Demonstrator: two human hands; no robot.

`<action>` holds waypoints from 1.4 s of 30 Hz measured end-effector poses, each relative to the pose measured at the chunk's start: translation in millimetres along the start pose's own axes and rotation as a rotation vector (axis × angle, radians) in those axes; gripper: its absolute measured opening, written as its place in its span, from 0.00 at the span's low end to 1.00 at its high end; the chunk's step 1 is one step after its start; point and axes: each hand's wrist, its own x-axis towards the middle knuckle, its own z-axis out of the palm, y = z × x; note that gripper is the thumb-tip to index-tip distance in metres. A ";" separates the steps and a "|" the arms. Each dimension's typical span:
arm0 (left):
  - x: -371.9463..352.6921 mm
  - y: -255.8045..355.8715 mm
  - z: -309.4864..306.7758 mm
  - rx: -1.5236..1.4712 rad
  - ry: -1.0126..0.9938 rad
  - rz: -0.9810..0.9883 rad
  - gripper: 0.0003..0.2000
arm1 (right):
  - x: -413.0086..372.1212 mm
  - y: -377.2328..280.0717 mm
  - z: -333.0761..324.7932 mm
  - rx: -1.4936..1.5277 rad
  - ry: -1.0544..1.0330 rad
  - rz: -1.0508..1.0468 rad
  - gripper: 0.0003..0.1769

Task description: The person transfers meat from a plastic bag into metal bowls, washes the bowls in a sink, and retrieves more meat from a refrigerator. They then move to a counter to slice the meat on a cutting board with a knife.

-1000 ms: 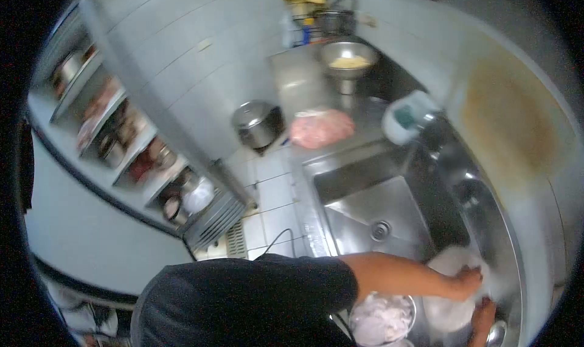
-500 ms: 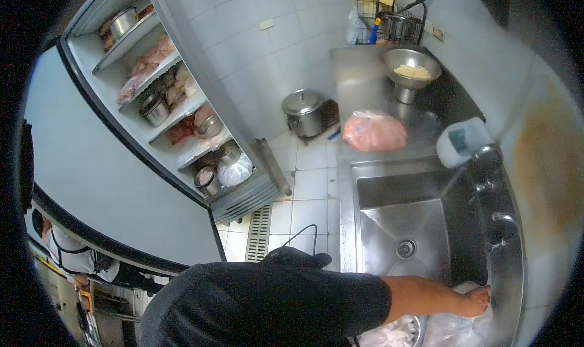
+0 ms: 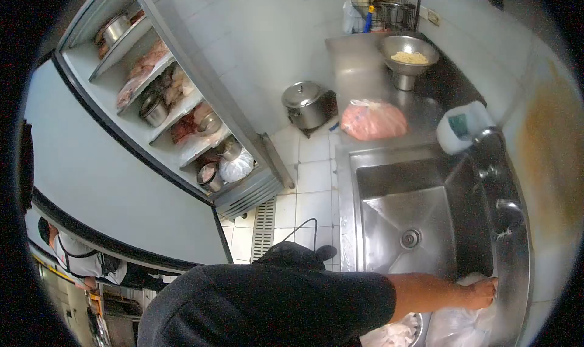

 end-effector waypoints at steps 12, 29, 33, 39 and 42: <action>52.3 -16.4 -41.7 -0.959 -0.976 -0.020 0.11 | 68.7 -0.5 -79.5 0.963 -0.057 0.187 0.18; 20.6 63.4 -79.7 -0.622 0.017 -0.172 0.04 | 78.5 -105.6 -194.4 -0.007 0.365 -0.003 0.10; 18.0 64.7 -87.1 -0.630 0.083 -0.091 0.06 | 96.7 -73.7 -164.1 0.012 0.481 0.059 0.12; 4.8 58.1 -79.5 -0.730 0.017 -0.217 0.08 | 139.7 -52.8 -108.8 0.225 0.358 0.226 0.10; -4.8 50.9 -74.4 -0.755 0.010 -0.222 0.09 | 144.8 -50.8 -90.1 0.307 0.348 0.185 0.10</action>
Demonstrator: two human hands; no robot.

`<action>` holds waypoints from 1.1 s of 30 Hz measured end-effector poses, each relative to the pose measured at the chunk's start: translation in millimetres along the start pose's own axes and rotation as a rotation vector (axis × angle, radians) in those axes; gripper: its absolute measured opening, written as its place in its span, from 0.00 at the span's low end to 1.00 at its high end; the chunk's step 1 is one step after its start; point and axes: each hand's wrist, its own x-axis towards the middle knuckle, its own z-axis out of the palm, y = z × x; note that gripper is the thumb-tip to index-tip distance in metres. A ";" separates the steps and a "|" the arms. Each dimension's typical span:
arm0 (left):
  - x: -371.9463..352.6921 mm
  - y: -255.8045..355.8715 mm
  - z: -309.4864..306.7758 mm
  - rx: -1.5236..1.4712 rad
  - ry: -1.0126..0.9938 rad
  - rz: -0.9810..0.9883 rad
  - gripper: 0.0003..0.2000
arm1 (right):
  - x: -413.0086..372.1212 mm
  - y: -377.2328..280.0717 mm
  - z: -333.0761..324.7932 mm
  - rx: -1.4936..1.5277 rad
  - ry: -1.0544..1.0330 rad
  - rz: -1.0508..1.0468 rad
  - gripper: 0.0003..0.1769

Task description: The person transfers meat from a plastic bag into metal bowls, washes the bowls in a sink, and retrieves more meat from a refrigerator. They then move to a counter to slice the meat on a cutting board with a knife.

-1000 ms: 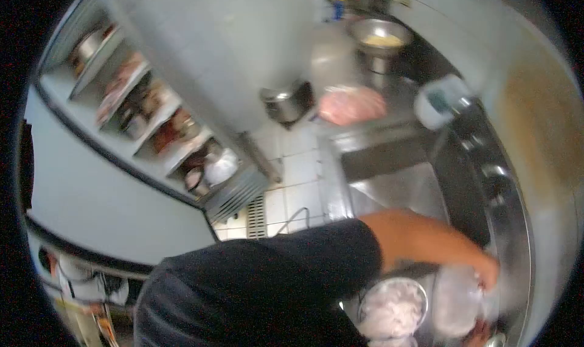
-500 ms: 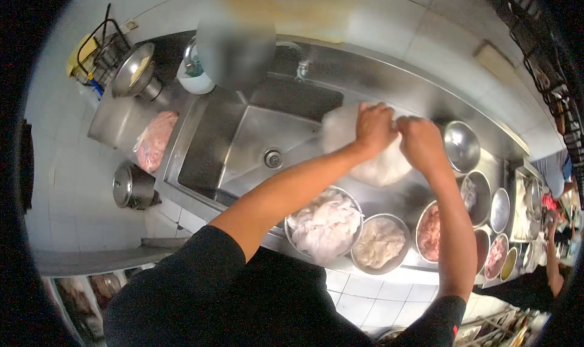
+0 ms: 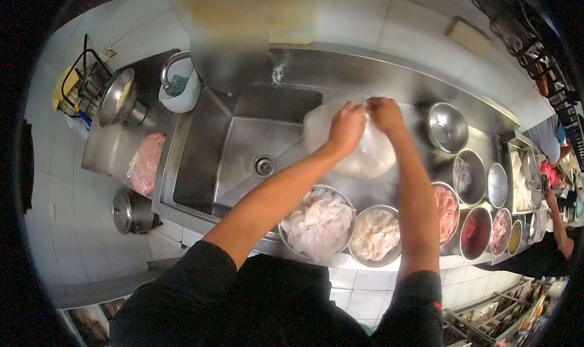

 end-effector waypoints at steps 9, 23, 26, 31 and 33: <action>-5.6 4.8 8.3 -0.481 0.051 -0.697 0.07 | -78.0 -94.6 -12.7 -0.035 0.530 0.012 0.13; 9.3 -0.2 -28.0 -1.023 -0.253 -1.035 0.10 | -77.3 -93.6 -8.1 0.218 0.454 -0.075 0.17; 12.3 -13.2 -27.2 -1.101 -0.232 -1.047 0.07 | -67.5 -74.7 -8.4 0.114 0.319 -0.275 0.13; 5.6 -28.1 -31.7 -1.107 -0.344 -0.996 0.04 | -56.8 -62.9 -20.5 -0.114 0.201 -0.413 0.08; 5.7 -31.3 -33.2 -1.078 -0.363 -0.982 0.03 | -51.2 -60.6 -24.4 -0.154 0.153 -0.483 0.07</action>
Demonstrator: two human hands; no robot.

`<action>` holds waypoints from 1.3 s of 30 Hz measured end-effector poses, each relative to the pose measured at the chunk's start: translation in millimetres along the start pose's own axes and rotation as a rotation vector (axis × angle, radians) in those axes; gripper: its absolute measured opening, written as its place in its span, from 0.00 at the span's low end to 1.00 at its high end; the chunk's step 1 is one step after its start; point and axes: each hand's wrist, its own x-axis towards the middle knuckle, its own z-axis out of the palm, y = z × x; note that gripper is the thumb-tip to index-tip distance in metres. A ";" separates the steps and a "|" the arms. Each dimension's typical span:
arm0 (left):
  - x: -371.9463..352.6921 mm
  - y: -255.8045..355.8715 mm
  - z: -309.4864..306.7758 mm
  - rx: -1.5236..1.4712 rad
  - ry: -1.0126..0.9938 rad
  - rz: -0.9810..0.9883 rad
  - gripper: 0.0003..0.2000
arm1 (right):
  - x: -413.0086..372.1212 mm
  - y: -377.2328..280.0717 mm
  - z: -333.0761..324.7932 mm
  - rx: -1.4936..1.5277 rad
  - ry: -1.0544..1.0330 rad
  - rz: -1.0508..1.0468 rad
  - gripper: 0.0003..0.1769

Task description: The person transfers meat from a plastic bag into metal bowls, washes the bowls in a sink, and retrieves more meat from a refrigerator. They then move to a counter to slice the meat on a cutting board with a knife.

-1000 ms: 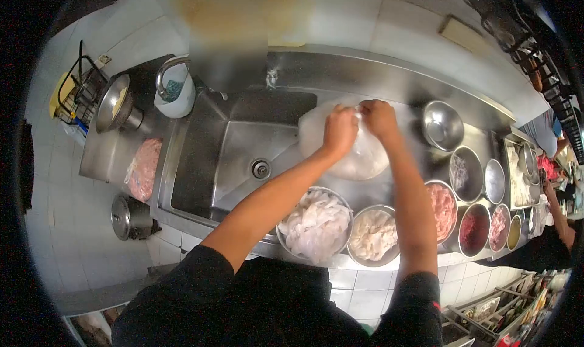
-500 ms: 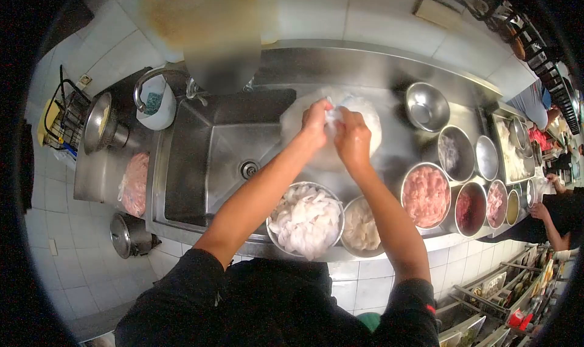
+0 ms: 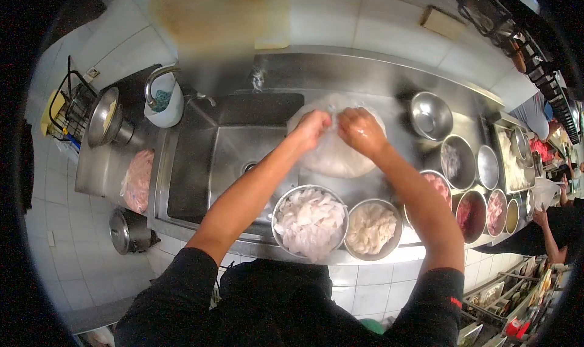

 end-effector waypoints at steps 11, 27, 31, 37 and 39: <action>-0.7 -4.0 -14.4 0.099 -0.093 0.059 0.08 | 3.9 9.0 3.4 -0.143 -0.108 -0.144 0.08; -26.4 -23.0 -39.5 0.988 0.064 0.680 0.19 | -18.4 21.3 23.9 0.017 -0.173 0.163 0.11; -73.5 0.7 -117.5 0.875 0.204 0.806 0.22 | -18.7 7.0 0.8 0.116 -0.115 0.228 0.26; -212.6 20.9 -207.0 0.697 0.458 0.517 0.23 | -38.8 36.6 89.8 0.141 -0.226 0.256 0.34; -269.0 30.1 -221.8 0.719 0.610 0.387 0.24 | -35.4 66.4 110.0 0.439 -0.170 0.417 0.35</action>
